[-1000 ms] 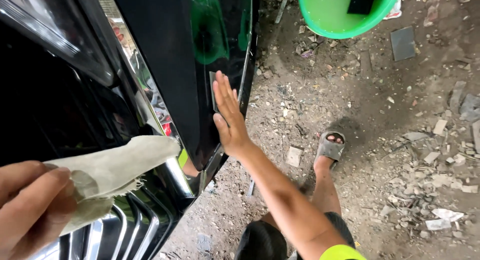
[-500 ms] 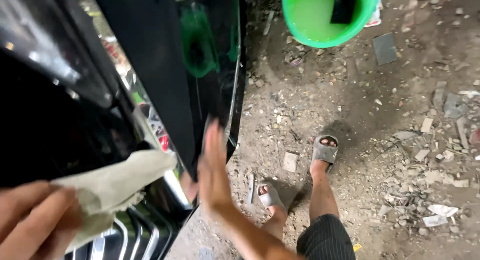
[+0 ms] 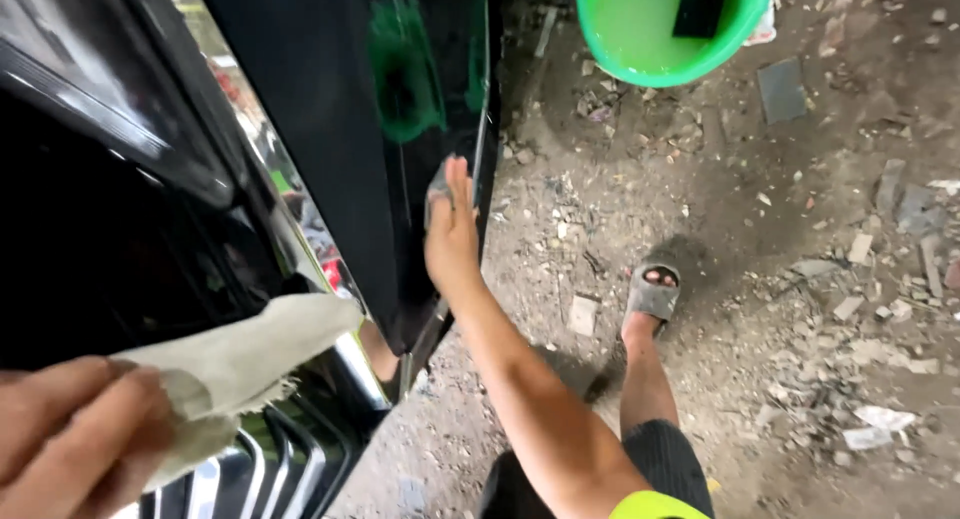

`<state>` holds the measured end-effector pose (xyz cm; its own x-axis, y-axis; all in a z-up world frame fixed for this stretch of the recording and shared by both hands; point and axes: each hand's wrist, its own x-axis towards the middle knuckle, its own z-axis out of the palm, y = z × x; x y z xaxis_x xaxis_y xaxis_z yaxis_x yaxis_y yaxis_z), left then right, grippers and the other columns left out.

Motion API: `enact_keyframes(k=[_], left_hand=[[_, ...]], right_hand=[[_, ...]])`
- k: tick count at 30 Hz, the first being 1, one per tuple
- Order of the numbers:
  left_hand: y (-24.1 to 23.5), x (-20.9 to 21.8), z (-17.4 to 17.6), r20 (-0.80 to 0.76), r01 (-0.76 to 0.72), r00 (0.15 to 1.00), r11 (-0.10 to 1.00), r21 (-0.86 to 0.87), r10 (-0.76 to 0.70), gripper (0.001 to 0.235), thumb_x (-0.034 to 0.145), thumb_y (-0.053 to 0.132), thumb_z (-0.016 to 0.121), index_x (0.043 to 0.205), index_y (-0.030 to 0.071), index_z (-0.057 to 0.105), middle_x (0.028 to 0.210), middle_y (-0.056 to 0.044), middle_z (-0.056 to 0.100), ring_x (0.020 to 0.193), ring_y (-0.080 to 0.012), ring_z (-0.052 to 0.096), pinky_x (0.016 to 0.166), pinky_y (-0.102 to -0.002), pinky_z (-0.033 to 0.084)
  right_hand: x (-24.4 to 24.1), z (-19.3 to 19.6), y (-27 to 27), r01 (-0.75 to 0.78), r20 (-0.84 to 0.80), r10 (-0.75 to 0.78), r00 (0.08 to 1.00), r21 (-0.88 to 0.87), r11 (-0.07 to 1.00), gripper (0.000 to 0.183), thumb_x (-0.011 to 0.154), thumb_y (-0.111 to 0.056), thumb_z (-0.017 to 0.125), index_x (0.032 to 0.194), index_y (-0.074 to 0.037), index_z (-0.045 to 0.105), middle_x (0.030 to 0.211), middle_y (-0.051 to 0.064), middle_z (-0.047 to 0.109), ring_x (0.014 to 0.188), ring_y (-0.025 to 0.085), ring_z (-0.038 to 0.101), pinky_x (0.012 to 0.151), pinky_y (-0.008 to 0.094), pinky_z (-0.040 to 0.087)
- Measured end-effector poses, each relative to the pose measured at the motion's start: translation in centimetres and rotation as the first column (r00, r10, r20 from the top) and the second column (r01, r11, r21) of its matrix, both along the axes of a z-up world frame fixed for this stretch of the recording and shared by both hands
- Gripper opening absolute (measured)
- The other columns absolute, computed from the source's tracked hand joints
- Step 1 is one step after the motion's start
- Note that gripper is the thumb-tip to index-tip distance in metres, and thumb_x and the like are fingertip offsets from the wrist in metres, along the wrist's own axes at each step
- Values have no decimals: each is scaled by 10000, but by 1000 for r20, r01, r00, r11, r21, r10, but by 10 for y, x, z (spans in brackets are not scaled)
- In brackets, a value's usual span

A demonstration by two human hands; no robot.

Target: Wet sanding a car panel using sandpaper and water from a bucket

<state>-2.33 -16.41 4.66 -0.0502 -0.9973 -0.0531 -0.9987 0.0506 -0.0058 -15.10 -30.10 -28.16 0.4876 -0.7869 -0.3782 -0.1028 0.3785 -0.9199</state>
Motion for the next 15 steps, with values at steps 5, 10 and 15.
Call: enact_keyframes(k=[5, 10, 15], left_hand=[[-4, -3, 6, 56, -82, 995, 994, 75, 78, 275, 873, 276, 724, 1031, 52, 725, 1062, -176, 712, 796, -296, 662, 834, -441, 571], [-8, -9, 8, 27, -84, 996, 995, 52, 82, 260, 832, 216, 785, 1029, 53, 738, 1084, -173, 711, 839, -294, 643, 821, -425, 540], [-5, -14, 10, 75, -208, 977, 974, 94, 202, 250, 843, 220, 779, 1028, 53, 768, 1116, -175, 724, 854, -295, 639, 847, -418, 552]], right_hand=[[-49, 91, 3, -61, 137, 35, 990, 187, 981, 593, 1032, -97, 197, 1600, -15, 44, 1727, 117, 19, 1587, 229, 5, 1292, 365, -34], [-78, 23, -10, 283, 286, -600, 747, 679, 677, 589, 881, -210, 468, 1447, -77, 376, 1560, 200, 384, 1423, 366, 406, 1133, 505, 387], [-70, 18, 6, 367, -69, -621, 781, 855, 366, 305, 986, 17, 461, 1289, 31, 489, 1258, 249, 576, 1076, 362, 649, 948, 432, 593]])
